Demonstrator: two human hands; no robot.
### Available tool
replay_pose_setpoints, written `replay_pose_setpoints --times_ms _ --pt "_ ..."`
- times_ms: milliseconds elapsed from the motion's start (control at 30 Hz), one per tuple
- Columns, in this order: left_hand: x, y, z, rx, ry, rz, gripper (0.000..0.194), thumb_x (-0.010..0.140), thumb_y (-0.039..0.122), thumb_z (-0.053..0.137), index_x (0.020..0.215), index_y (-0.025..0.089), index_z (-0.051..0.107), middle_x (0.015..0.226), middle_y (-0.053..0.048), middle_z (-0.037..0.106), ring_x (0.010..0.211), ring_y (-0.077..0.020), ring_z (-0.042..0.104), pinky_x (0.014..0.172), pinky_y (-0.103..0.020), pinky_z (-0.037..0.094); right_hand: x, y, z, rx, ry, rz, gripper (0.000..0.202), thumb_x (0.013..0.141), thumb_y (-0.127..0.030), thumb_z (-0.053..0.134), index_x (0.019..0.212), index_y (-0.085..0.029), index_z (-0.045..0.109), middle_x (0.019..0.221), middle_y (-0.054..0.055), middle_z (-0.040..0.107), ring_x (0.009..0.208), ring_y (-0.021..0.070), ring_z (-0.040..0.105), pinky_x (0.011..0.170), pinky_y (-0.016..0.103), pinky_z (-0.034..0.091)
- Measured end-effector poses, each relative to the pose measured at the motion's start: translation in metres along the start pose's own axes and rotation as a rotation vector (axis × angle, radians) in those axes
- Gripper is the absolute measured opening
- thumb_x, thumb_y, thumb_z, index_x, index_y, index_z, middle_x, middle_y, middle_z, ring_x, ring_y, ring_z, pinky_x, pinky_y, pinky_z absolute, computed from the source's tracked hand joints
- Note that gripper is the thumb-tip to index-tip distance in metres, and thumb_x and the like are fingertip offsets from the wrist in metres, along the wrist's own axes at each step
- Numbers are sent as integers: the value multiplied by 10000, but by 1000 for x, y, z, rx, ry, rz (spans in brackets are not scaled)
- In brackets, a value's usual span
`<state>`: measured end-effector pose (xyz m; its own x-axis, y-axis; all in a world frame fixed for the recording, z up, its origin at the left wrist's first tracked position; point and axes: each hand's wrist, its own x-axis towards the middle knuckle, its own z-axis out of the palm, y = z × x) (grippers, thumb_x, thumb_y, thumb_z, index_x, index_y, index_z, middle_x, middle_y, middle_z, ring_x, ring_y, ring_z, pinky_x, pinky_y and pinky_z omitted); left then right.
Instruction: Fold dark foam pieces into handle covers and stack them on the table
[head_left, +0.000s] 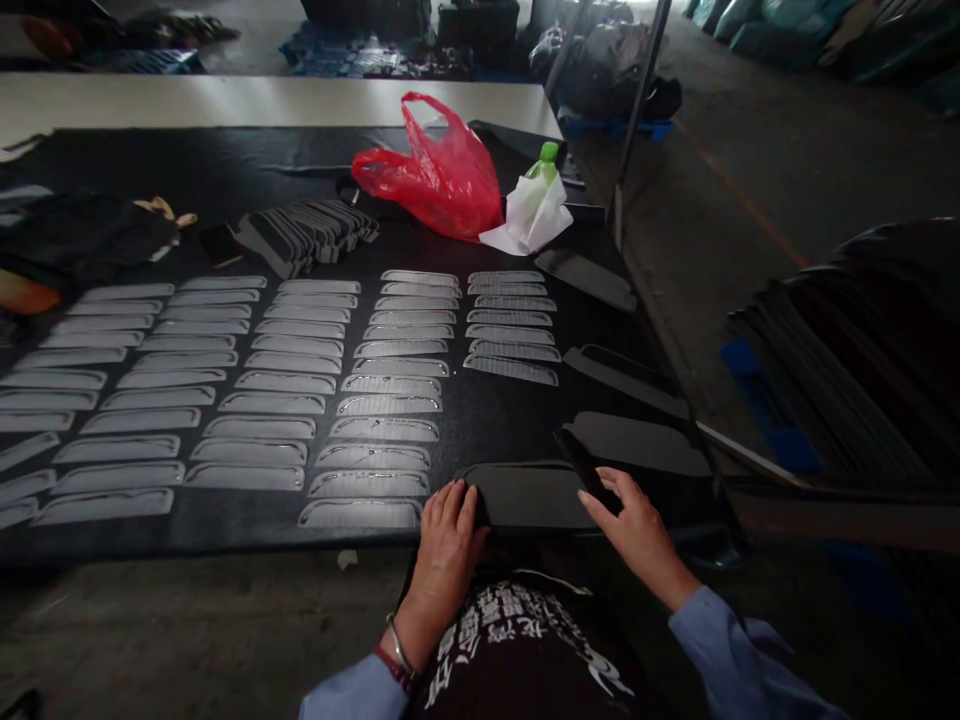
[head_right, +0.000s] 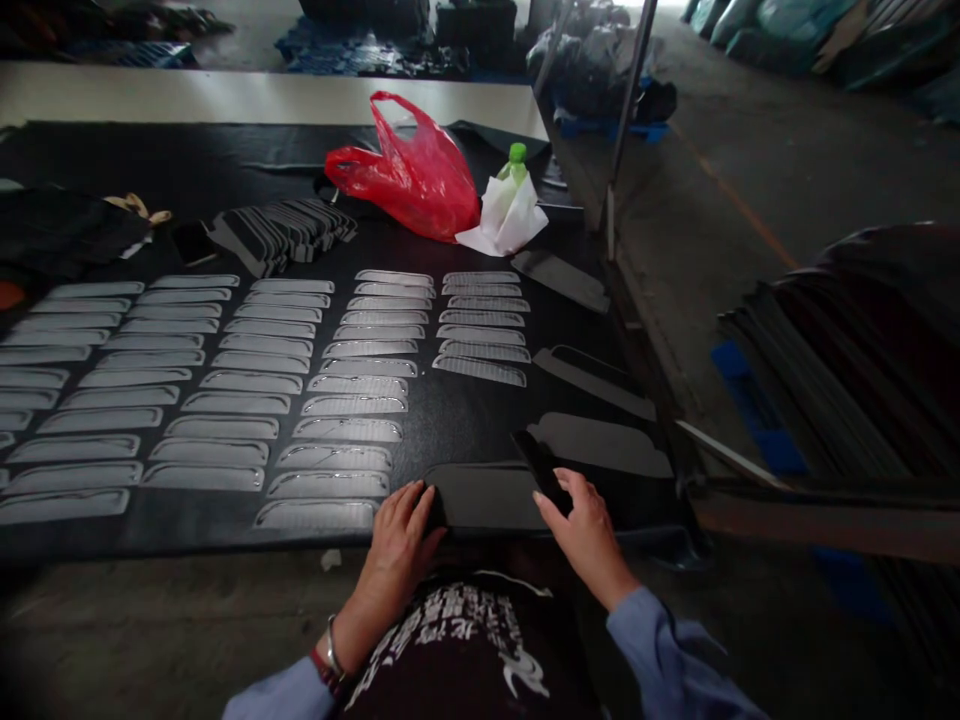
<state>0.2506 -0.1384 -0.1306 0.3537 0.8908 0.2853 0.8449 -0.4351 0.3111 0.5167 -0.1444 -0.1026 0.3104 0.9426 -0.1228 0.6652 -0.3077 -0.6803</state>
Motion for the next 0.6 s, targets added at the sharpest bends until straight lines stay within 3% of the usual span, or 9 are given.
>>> replay_pose_setpoints --times_ms 200,367,500,600 --pt "-1 -1 2 18 -12 -64 431 810 154 544 1232 172 458 1183 -165 548 1097 -291 514 879 -478 460 9 -7 1 108 -3 42 425 705 -509 580 1001 -208 534 996 90 646 956 234 603 865 413 464" --pt "3 2 -2 43 -30 -68 429 797 151 563 1216 178 471 1186 -160 551 1108 -299 509 880 -491 453 17 -11 -4 40 -15 8 414 703 -500 575 995 -210 532 972 86 642 938 242 604 853 416 471" --pt "5 6 -9 23 4 -37 406 804 176 580 1199 174 483 1213 -160 534 1131 -309 483 896 -505 450 17 -21 -5 -111 -34 -186 367 744 -428 576 1032 -206 525 990 103 628 951 256 587 850 420 468" --pt "6 8 -14 -54 81 37 327 836 171 547 1159 166 498 1147 -136 559 1071 -264 513 881 -447 483 12 -37 3 -168 -137 -375 317 791 -337 560 1078 -213 508 1023 94 615 974 246 572 859 409 460"
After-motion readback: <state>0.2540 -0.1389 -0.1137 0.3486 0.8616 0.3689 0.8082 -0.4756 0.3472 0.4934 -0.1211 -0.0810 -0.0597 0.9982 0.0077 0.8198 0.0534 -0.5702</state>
